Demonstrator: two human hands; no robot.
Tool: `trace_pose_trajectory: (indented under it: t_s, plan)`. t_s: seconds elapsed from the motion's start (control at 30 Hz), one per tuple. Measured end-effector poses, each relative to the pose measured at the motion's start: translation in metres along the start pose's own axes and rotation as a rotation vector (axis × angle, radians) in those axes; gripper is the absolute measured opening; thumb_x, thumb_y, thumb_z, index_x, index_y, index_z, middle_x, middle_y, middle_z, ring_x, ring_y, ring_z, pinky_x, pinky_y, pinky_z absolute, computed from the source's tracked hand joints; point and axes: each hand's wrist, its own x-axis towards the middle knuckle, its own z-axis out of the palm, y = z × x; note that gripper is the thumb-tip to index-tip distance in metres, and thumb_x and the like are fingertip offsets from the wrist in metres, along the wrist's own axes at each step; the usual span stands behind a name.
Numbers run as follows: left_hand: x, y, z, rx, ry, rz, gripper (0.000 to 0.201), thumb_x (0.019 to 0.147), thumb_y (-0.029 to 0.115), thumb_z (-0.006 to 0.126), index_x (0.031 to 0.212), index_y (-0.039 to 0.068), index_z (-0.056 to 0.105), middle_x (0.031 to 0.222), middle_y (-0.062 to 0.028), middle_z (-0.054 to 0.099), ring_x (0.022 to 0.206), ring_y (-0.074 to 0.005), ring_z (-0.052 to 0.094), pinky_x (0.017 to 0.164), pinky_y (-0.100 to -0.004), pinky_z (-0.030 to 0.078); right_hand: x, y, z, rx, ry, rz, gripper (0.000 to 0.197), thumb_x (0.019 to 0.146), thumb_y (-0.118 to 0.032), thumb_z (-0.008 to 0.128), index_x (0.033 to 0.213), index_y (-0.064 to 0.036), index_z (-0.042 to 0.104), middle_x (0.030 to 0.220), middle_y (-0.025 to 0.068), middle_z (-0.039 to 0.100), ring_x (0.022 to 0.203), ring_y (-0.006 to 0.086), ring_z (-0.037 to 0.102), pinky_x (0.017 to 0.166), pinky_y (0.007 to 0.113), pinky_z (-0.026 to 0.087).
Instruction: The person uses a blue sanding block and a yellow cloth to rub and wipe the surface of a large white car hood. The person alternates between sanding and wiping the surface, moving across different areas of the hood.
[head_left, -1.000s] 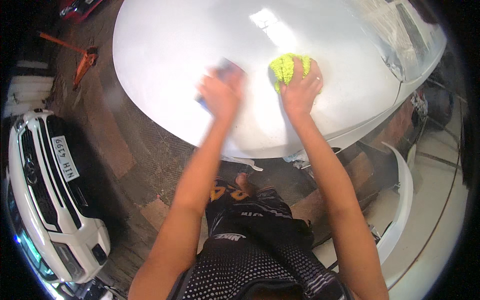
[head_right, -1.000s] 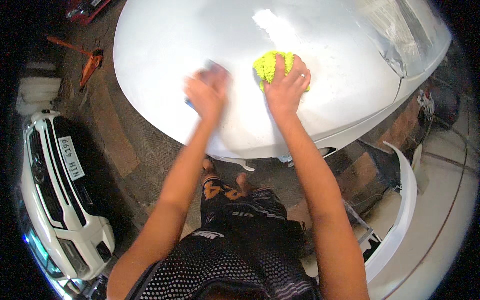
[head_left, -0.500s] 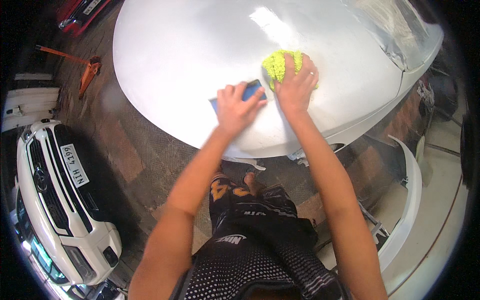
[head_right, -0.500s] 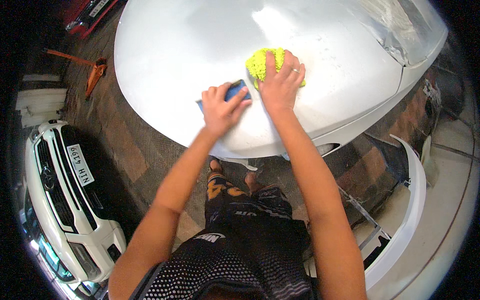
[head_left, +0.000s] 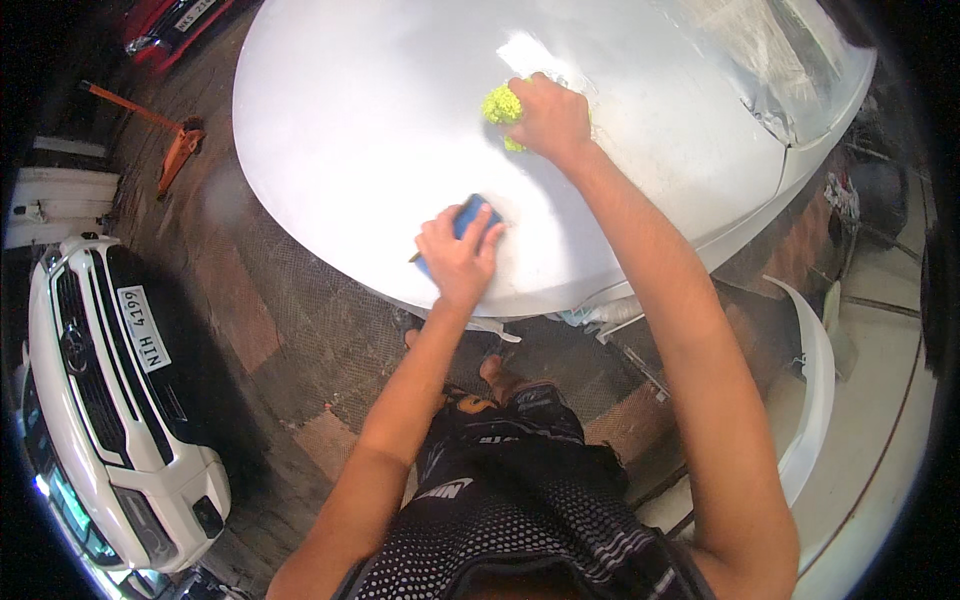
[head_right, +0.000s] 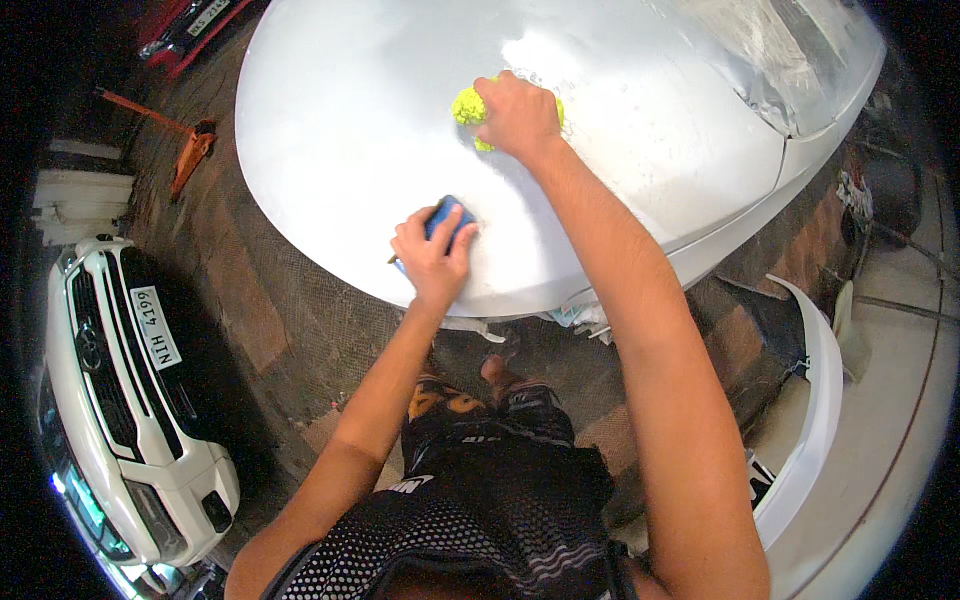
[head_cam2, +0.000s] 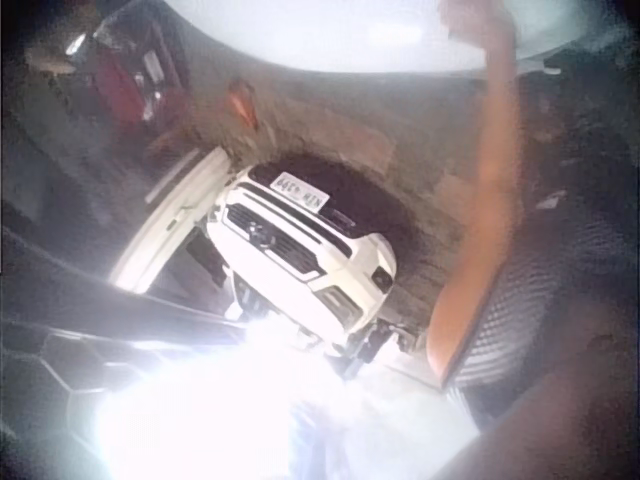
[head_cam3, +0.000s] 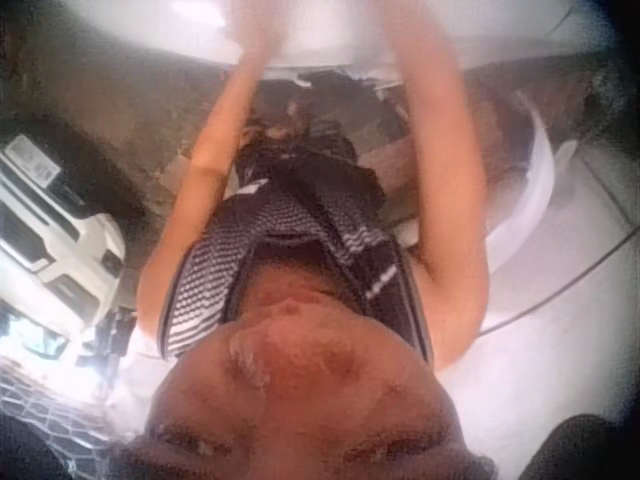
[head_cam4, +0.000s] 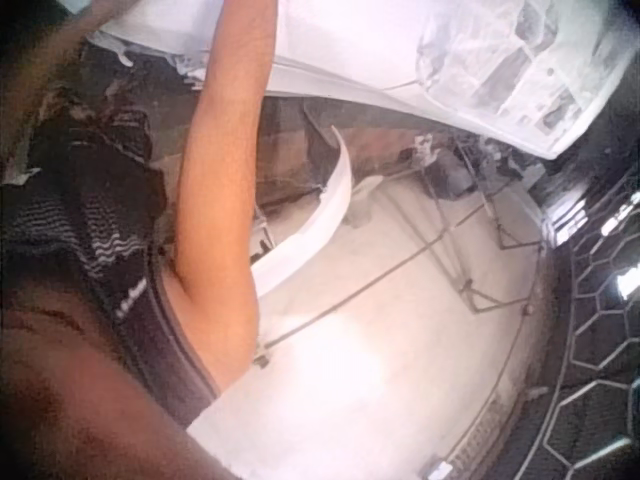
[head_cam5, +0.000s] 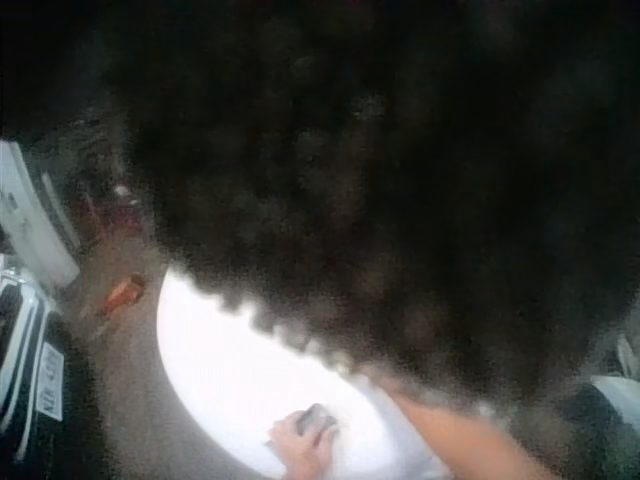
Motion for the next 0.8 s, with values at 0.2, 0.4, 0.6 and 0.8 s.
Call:
trace_pose_trajectory:
  t_s: [0.2, 0.4, 0.6, 0.8]
  plan:
    - [0.056, 0.001, 0.03, 0.177, -0.291, 0.248, 0.022, 0.085, 0.032, 0.078, 0.103, 0.02, 0.077, 0.112, -0.0131, 0.066, 0.098, -0.0337, 0.059, 0.082, -0.0464, 0.044, -0.014, -0.017, -0.019, 0.112, 0.321, 0.021, 0.049, 0.066, -0.043, 0.087, 0.102, -0.018, 0.068, 0.092, 0.0065, 0.063, 0.078, 0.0287, 0.071, 0.062, 0.044, 0.057]
    - [0.159, -0.067, 0.036, 0.32, 0.084, -0.078, 0.031, 0.093, 0.041, 0.07, 0.111, 0.018, 0.078, 0.102, -0.0135, 0.062, 0.098, -0.034, 0.057, 0.086, -0.0484, 0.042, -0.1, 0.06, -0.032, 0.097, 0.429, 0.329, 0.074, 0.07, -0.037, 0.091, 0.132, -0.0128, 0.058, 0.126, 0.0196, 0.055, 0.118, 0.0402, 0.057, 0.095, 0.049, 0.05]
    - [0.05, -0.012, 0.022, 0.0, -0.128, 0.246, 0.025, 0.084, 0.034, 0.081, 0.107, 0.024, 0.08, 0.107, -0.0146, 0.065, 0.097, -0.0323, 0.058, 0.085, -0.0474, 0.042, -0.171, 0.052, -0.016, -0.155, 0.424, 0.335, 0.101, 0.08, -0.049, 0.084, 0.156, -0.0156, 0.027, 0.148, 0.0267, 0.029, 0.144, 0.0452, 0.03, 0.117, 0.071, 0.022]
    - [0.184, -0.07, 0.033, 0.348, 0.06, -0.06, 0.029, 0.09, 0.037, 0.074, 0.111, 0.017, 0.078, 0.1, -0.0155, 0.062, 0.098, -0.0355, 0.057, 0.088, -0.0502, 0.043, -0.161, 0.035, -0.016, -0.083, 0.413, 0.383, 0.099, 0.081, -0.048, 0.082, 0.156, -0.0151, 0.026, 0.148, 0.0241, 0.03, 0.146, 0.0411, 0.029, 0.118, 0.072, 0.018]
